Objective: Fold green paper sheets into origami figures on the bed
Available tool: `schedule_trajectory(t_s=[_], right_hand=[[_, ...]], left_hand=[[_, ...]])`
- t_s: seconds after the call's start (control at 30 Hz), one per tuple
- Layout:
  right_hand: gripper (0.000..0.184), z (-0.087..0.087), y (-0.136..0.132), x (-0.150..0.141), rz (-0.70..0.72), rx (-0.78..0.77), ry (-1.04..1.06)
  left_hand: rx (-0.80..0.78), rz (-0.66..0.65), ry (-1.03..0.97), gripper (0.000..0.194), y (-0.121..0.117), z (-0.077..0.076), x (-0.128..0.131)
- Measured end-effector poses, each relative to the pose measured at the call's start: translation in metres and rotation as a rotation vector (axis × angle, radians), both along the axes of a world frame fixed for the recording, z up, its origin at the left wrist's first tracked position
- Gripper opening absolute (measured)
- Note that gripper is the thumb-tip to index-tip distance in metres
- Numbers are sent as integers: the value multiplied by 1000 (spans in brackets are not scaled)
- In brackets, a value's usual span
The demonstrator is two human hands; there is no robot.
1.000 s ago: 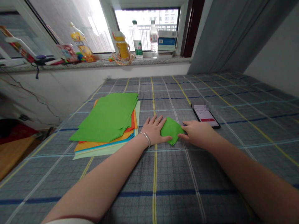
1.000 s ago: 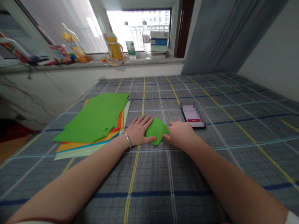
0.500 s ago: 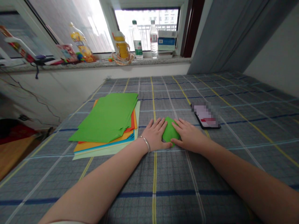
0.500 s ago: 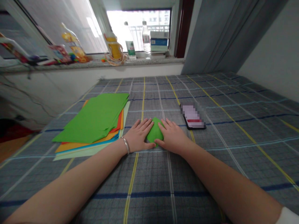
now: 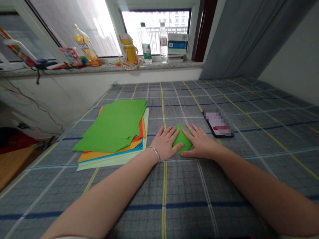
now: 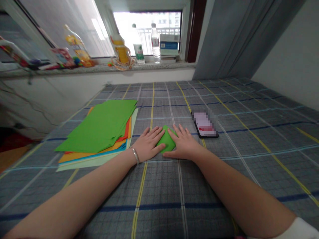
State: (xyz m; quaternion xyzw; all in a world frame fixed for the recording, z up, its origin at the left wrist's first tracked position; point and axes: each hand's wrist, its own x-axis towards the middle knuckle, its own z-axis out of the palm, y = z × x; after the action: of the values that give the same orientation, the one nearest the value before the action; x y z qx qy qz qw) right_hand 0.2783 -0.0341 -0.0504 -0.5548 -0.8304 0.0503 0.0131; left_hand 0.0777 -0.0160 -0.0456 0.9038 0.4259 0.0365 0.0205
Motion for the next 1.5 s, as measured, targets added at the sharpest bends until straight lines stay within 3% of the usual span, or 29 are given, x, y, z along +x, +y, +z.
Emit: schedule_trajectory(t_s=[0.2,0.33,0.63,0.9,1.13,1.3,1.5], right_hand=[[84,2,-3,-9,-50,10,-53],[82,5,-6,-15,-97,51,-103],[56,27,-13,-20,-168,119,-225],[45,42,-20,-25,-200,157,-259],[43,48,-21,-23,-246,88,-309],[42,47,-16,-12,-230,75,-286],[25,42,-5,7,-199,95,-170]], left_hand=[[26,47,-1,64,3,-1,4],[34,104,49,67,-2,2,6],[34,239,209,67,-15,16,16],[15,333,344,66,-23,33,23],[4,316,335,45,-21,44,16],[47,247,238,38,-9,37,2],[198,174,80,23,12,19,-12]])
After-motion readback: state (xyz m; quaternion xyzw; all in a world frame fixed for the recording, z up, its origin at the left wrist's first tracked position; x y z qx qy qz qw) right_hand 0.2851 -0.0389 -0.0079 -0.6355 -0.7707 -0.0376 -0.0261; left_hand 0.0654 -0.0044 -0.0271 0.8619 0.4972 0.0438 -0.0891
